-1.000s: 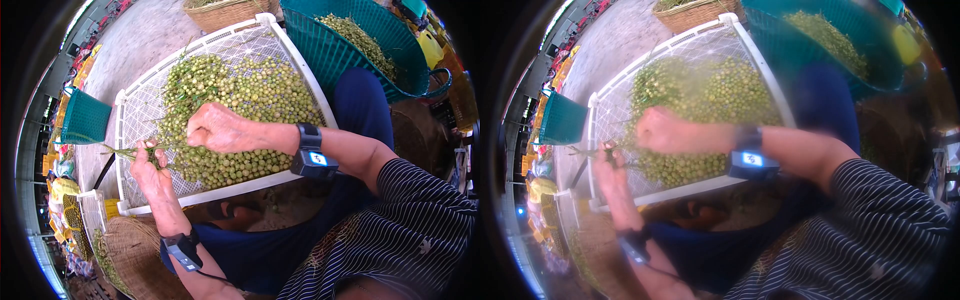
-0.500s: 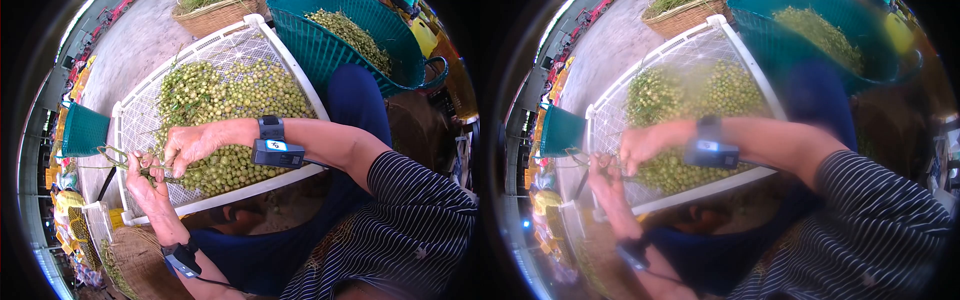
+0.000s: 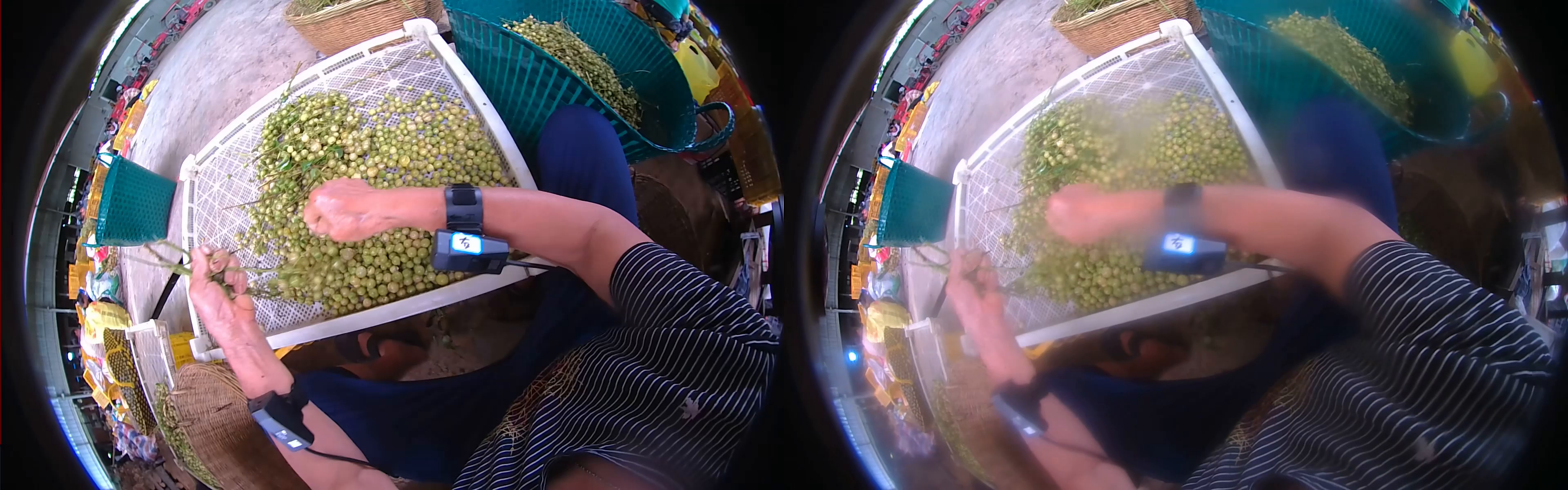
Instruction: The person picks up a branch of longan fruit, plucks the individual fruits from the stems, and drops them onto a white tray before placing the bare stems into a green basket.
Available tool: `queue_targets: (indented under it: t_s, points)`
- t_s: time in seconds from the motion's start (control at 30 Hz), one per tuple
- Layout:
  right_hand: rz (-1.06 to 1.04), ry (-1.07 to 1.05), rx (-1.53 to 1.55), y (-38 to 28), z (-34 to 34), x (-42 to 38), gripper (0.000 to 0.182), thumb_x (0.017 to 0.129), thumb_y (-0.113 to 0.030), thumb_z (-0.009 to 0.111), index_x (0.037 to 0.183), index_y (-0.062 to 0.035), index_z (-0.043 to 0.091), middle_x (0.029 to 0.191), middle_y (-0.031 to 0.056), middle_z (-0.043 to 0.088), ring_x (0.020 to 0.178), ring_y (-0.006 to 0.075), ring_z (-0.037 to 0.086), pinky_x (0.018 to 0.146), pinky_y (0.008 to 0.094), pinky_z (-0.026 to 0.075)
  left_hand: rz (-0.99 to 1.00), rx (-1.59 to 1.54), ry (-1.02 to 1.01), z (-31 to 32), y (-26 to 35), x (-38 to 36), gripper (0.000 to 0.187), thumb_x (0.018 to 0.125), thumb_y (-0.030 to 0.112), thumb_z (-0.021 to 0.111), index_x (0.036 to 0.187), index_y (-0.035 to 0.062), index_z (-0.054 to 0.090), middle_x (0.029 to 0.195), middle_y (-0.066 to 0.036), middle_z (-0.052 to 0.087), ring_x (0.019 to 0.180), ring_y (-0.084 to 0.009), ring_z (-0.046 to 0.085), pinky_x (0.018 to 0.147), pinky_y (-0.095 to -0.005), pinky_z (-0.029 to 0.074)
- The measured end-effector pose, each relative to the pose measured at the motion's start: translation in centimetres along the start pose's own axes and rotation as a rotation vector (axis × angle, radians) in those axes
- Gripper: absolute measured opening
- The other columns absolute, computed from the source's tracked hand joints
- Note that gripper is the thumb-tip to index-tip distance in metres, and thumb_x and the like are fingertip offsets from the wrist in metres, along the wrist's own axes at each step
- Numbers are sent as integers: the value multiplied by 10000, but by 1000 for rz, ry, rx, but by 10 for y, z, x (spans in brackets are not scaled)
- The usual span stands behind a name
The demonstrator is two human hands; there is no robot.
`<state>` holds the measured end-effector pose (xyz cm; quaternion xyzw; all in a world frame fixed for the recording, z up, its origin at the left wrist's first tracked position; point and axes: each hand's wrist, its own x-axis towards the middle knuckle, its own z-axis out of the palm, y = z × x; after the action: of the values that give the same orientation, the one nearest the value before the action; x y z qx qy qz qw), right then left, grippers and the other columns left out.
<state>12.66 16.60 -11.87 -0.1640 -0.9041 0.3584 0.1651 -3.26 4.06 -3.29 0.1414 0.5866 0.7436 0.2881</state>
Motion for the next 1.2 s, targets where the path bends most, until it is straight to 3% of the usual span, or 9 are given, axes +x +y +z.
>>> queue_targets:
  t_s: [0.17, 0.27, 0.43, 0.53, 0.7, 0.77, 0.93, 1.03, 1.2]
  points:
    - [224, -12, -89, 10, -19, -16, 187, 704, -229, 588, 684, -43, 592, 605, 130, 547, 601, 324, 562, 565, 435, 430, -44, -88, -31, -18, 5, 7, 202, 930, 271, 453, 837, 92, 462, 632, -2, 396, 475, -97, 325, 349, -224, 250]
    - [60, 48, -302, 1, -20, -19, 194, 703, -247, 586, 713, -55, 608, 608, 127, 536, 630, 305, 582, 586, 443, 456, -61, -165, -154, -26, 2, 12, 199, 930, 275, 452, 854, 90, 458, 647, -15, 399, 486, -104, 337, 357, -226, 259]
    - [-160, 449, -30, -58, -2, -27, 111, 703, -180, 583, 670, -74, 579, 691, 129, 548, 646, 291, 576, 551, 443, 455, -32, -146, 14, -8, 3, -2, 182, 934, 263, 442, 874, 91, 450, 680, -31, 408, 510, -113, 356, 367, -227, 287]
    - [-187, 416, -66, -72, 10, -27, 73, 689, -120, 586, 635, -84, 552, 682, 119, 514, 642, 283, 555, 520, 410, 451, -36, -192, -137, -14, 0, 3, 184, 935, 263, 440, 870, 92, 451, 689, -31, 412, 505, -112, 362, 364, -223, 289]
    - [-76, 448, -238, -71, 24, -23, 77, 670, -90, 601, 649, -66, 531, 708, 99, 488, 692, 271, 543, 497, 385, 441, -67, -165, -113, -11, -1, -1, 197, 939, 265, 432, 858, 87, 452, 698, -30, 418, 502, -105, 385, 361, -211, 279]
    - [-75, 481, -271, -69, 28, -21, 87, 670, -92, 605, 663, -56, 527, 725, 91, 488, 708, 269, 539, 494, 384, 438, -86, -208, -253, -14, -5, 0, 204, 941, 265, 428, 852, 84, 453, 703, -31, 422, 501, -104, 384, 366, -211, 278]
    - [-313, 801, -345, -58, 34, -14, 144, 603, -95, 611, 696, -35, 519, 690, 57, 446, 660, 227, 512, 448, 330, 423, -112, -210, -238, -16, -5, 2, 185, 942, 245, 425, 886, 69, 432, 712, -40, 426, 503, -114, 390, 374, -213, 282]
    - [-453, 840, -417, -54, 35, -13, 152, 572, -92, 604, 670, -50, 496, 679, 49, 439, 648, 213, 507, 427, 310, 412, -167, -272, -281, -23, -7, 9, 174, 942, 234, 427, 905, 64, 409, 714, -46, 425, 516, -124, 401, 374, -218, 281]
    - [-455, 799, -393, -50, 30, -14, 153, 583, -96, 616, 687, -55, 512, 651, 35, 427, 615, 203, 503, 433, 315, 416, -217, -309, -274, -29, -14, 18, 150, 937, 207, 434, 898, 66, 397, 720, -54, 427, 536, -134, 403, 399, -230, 283]
